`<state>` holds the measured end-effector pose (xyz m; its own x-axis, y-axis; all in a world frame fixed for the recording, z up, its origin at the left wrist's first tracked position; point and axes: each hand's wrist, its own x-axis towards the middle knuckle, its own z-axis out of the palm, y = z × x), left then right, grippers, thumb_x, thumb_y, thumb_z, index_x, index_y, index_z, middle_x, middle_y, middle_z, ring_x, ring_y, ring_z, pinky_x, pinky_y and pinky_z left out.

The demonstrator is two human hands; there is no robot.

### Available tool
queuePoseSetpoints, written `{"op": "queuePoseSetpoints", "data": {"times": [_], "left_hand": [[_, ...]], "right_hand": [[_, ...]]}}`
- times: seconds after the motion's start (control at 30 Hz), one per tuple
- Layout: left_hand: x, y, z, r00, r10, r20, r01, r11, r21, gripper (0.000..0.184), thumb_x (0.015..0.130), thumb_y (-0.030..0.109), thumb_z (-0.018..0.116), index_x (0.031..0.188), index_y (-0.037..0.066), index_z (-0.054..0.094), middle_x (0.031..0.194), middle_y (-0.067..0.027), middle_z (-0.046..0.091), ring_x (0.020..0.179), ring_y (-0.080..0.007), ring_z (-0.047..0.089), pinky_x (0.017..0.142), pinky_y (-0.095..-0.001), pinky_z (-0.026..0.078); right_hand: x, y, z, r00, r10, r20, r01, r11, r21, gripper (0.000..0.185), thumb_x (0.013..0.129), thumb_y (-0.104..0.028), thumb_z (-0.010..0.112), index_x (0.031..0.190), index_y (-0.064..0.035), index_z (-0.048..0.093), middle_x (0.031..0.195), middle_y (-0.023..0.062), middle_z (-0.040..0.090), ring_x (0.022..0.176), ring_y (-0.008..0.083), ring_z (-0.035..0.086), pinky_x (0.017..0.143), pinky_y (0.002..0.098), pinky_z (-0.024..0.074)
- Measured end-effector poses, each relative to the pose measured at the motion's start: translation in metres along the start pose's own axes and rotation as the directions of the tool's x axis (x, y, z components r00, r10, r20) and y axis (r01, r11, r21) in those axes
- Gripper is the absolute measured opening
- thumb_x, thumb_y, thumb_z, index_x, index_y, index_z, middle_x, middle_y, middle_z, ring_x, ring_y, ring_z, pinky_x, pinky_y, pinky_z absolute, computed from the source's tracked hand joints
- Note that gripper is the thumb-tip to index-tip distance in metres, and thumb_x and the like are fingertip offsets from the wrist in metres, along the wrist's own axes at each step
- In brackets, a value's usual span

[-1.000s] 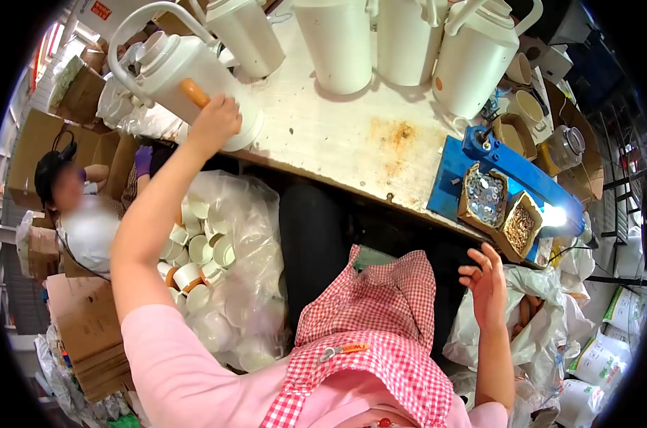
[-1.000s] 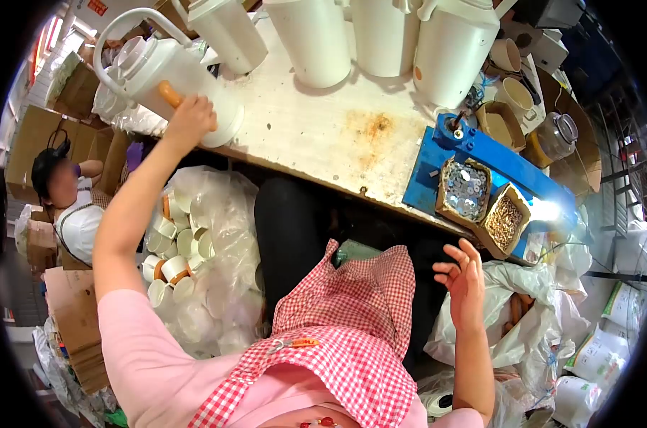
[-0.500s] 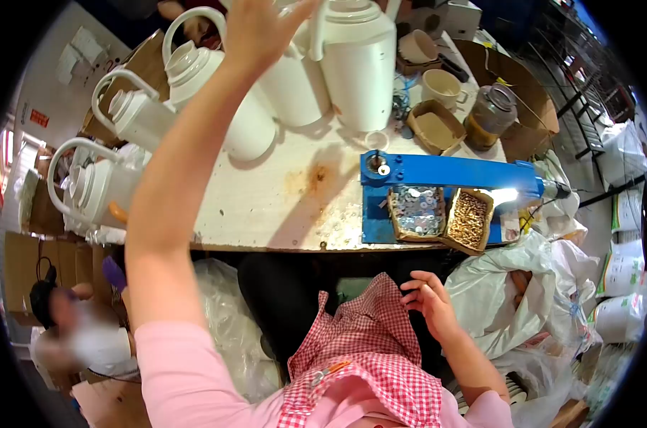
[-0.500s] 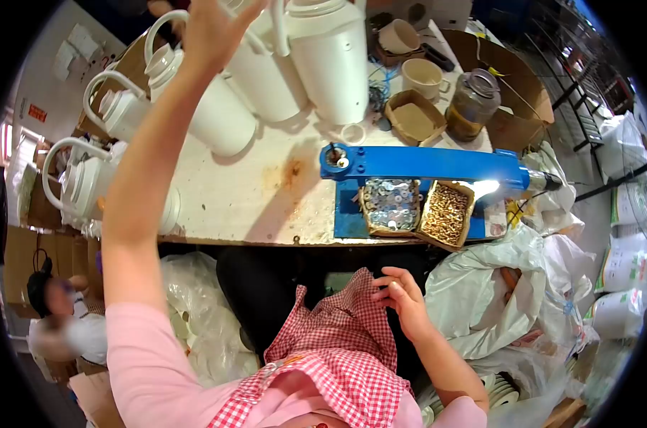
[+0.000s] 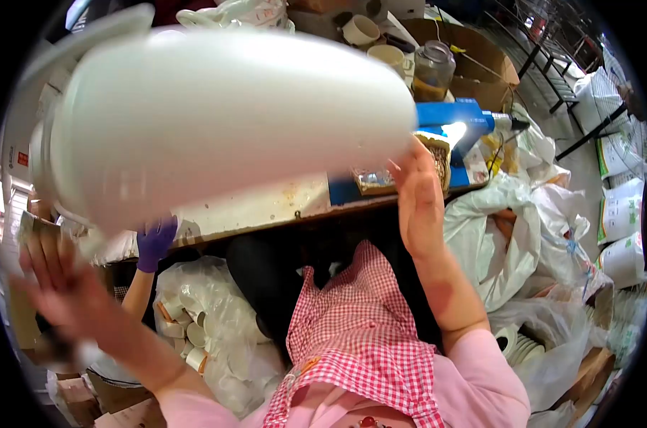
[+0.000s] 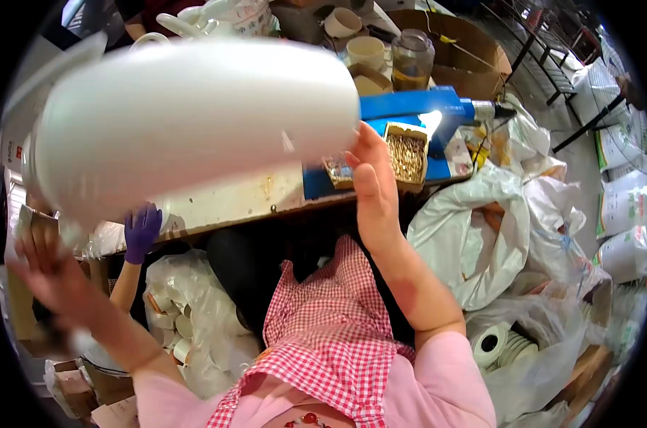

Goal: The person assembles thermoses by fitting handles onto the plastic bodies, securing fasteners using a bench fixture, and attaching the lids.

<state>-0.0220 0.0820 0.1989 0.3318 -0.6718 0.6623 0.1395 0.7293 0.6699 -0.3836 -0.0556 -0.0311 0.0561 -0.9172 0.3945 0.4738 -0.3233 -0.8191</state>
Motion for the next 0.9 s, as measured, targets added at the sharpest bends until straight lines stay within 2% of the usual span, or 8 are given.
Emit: {"op": "queuePoseSetpoints", "data": {"times": [0.07,0.2,0.3,0.4,0.47,0.57,0.73,0.9], "left_hand": [[-0.065,0.019,-0.001,0.972,0.019,-0.234,0.02,0.987,0.162,0.033,0.105,0.034,0.051,0.087,0.009,0.041,0.068,0.002,0.03,0.052,-0.0068,0.026,0.046,-0.0218,0.027],[-0.152,0.015,-0.06,0.802,-0.29,-0.523,0.378,0.923,0.067,0.026,0.106,0.029,0.049,0.101,0.004,0.049,0.071,0.0016,0.037,0.049,-0.004,0.032,0.043,-0.0193,0.028],[-0.254,-0.054,-0.166,0.681,-0.462,-0.568,0.72,0.278,0.636,0.033,0.104,0.023,0.052,0.13,0.003,0.05,0.111,-0.011,0.056,0.097,-0.0184,0.058,0.079,-0.0296,0.049],[-0.28,-0.114,-0.107,0.887,-0.392,-0.243,0.111,-0.33,0.937,0.049,0.103,0.025,0.052,0.147,0.006,0.044,0.149,-0.0179,0.044,0.144,-0.029,0.034,0.114,-0.0442,0.034],[-0.263,-0.142,-0.075,0.895,-0.363,-0.26,0.349,0.206,0.914,0.047,0.106,0.032,0.045,0.141,0.001,0.05,0.144,-0.0162,0.051,0.134,-0.031,0.047,0.111,-0.0409,0.037],[-0.244,-0.164,-0.066,0.824,-0.534,-0.191,0.506,0.54,0.672,0.056,0.108,0.04,0.032,0.131,-0.005,0.056,0.13,-0.0169,0.061,0.124,-0.0274,0.055,0.108,-0.0392,0.039],[-0.249,-0.177,-0.056,0.757,-0.615,-0.22,0.625,0.584,0.518,0.06,0.105,0.046,0.035,0.128,-0.005,0.057,0.129,-0.0184,0.06,0.117,-0.027,0.059,0.105,-0.0384,0.043],[-0.244,-0.179,-0.055,0.716,-0.638,-0.283,0.683,0.559,0.47,0.062,0.102,0.048,0.04,0.126,-0.007,0.056,0.127,-0.0198,0.06,0.115,-0.0283,0.059,0.102,-0.0385,0.045]], "right_hand": [[-0.036,0.0,0.005,0.964,0.22,0.149,-0.266,0.812,0.52,0.065,0.103,-0.045,0.051,0.146,0.0022,0.04,0.146,0.0132,0.05,0.133,0.0246,0.05,0.112,0.0413,0.0386],[-0.098,-0.015,-0.003,0.81,0.526,0.259,-0.584,0.763,0.277,0.039,0.101,-0.029,0.062,0.122,0.0041,0.063,0.108,0.0056,0.071,0.095,0.0125,0.066,0.085,0.0292,0.0536],[-0.153,0.025,-0.048,0.631,0.76,0.156,-0.776,0.621,0.115,0.038,0.103,-0.028,0.058,0.122,0.0031,0.064,0.109,0.0068,0.07,0.095,0.0136,0.066,0.085,0.0299,0.0534],[-0.184,0.037,-0.1,0.522,0.852,0.04,-0.848,0.523,-0.085,0.037,0.103,-0.029,0.057,0.119,0.0026,0.066,0.103,0.004,0.07,0.093,0.0133,0.065,0.083,0.0313,0.0521],[-0.156,0.017,-0.117,0.609,0.761,0.223,-0.54,0.604,-0.587,0.03,0.101,-0.026,0.058,0.103,0.0011,0.07,0.085,0.0088,0.071,0.079,0.0136,0.064,0.068,0.0358,0.0483],[-0.096,0.007,-0.117,0.767,0.621,-0.16,-0.46,0.359,-0.812,0.024,0.095,-0.024,0.064,0.096,-0.0008,0.07,0.082,0.0132,0.07,0.071,0.0223,0.066,0.066,0.0352,0.0496],[0.026,0.019,-0.119,0.991,0.128,0.038,-0.001,0.292,-0.957,0.021,0.089,-0.025,0.068,0.093,-0.0053,0.073,0.085,0.0136,0.071,0.078,0.0303,0.069,0.072,0.0389,0.0534],[0.069,0.072,-0.132,0.93,0.366,0.013,0.07,-0.144,-0.987,0.021,0.089,-0.024,0.065,0.102,-0.0103,0.074,0.094,0.0113,0.073,0.085,0.0293,0.069,0.078,0.0413,0.0534]]}}
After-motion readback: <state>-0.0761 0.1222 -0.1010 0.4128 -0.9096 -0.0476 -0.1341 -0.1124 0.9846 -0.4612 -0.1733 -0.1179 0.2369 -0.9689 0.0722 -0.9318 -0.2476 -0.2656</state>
